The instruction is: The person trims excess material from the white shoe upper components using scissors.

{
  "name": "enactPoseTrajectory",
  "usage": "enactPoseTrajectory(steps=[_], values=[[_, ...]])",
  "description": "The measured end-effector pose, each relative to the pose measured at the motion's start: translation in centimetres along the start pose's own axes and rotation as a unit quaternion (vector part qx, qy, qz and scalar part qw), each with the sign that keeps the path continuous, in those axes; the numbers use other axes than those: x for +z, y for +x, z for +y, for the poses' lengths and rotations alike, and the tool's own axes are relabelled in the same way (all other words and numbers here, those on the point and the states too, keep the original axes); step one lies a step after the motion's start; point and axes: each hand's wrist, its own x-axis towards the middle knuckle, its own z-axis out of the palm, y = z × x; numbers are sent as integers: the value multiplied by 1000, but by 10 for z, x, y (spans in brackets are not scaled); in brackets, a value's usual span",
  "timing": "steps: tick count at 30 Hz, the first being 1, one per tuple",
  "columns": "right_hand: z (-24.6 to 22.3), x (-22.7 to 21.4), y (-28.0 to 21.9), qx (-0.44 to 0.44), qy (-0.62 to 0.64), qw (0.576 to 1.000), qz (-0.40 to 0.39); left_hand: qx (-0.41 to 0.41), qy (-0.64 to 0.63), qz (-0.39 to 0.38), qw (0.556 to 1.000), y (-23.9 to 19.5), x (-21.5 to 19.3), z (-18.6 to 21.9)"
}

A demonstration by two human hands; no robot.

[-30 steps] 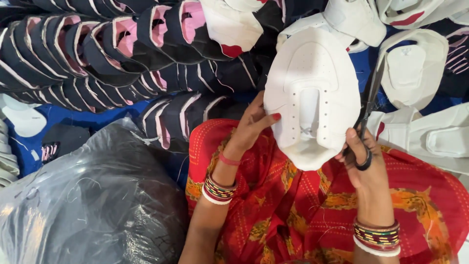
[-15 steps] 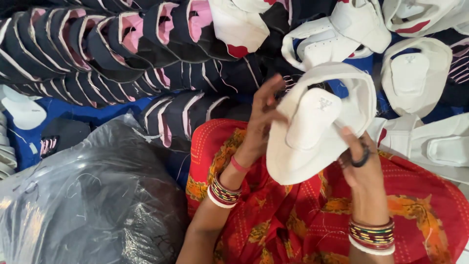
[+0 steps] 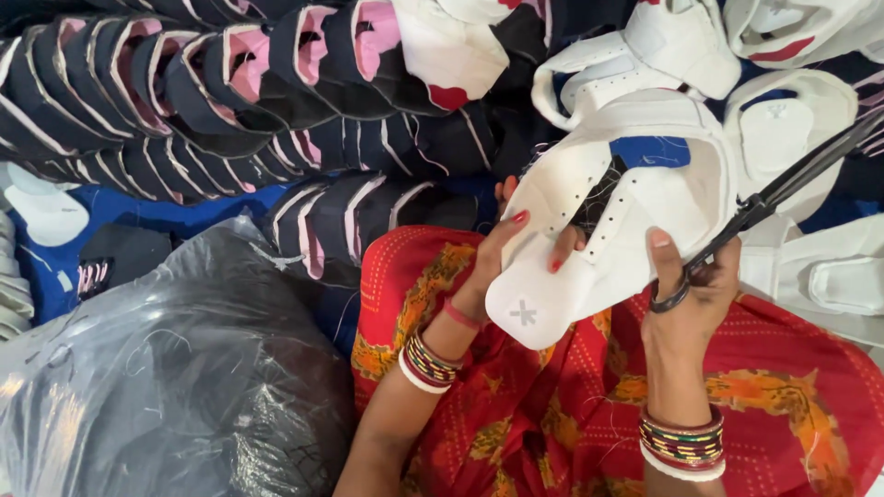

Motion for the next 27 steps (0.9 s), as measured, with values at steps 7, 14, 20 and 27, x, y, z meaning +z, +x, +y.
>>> enactPoseTrajectory(steps=[7,14,20,27], values=[[-6,-13,-18,-80,-203,975,44,-11,130,64,989,3,14,9],[15,-45,-68,-163,-428,888,-49,-10,165,109,980,5,23,12],[-3,-23,-74,-120,-489,859,-95,-28,184,157,970,3,30,13],[3,-23,-74,-82,-510,852,-85,18,181,94,979,6,1,-8]])
